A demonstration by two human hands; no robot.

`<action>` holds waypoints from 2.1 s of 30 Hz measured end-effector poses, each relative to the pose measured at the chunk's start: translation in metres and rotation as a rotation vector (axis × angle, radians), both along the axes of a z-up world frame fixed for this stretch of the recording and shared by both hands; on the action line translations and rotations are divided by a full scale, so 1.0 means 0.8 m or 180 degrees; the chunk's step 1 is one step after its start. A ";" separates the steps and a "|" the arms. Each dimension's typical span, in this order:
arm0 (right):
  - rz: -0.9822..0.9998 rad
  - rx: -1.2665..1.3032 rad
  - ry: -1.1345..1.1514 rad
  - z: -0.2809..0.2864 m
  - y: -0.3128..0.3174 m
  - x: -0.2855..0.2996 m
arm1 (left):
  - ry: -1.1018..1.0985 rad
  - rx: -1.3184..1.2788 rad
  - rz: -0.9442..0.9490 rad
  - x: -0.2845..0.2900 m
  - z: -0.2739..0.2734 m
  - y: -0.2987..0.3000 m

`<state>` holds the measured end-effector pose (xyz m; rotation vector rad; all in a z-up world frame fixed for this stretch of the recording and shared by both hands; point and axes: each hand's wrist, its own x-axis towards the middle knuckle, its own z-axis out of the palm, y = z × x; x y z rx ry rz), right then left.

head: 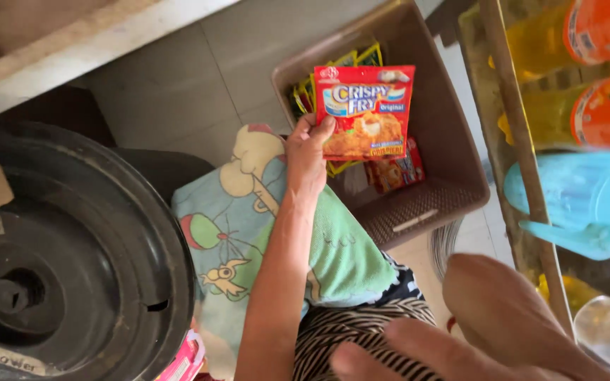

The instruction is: Organizing and stacking seasoning packets on a shelf.

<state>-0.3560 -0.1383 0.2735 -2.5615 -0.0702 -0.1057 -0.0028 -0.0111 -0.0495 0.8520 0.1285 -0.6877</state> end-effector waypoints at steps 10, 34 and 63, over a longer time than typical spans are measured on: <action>-0.2025 0.1363 -0.1289 -0.100 0.009 0.225 | -0.0052 -0.0350 -0.0034 -0.004 0.023 0.002; -0.2042 0.5759 -0.0505 -0.308 -0.011 0.272 | -0.1572 0.1172 -0.0842 -0.023 0.048 -0.010; -0.1531 0.5875 -0.0942 -0.283 -0.025 0.244 | 0.0023 -0.0558 -0.0429 -0.021 0.093 0.020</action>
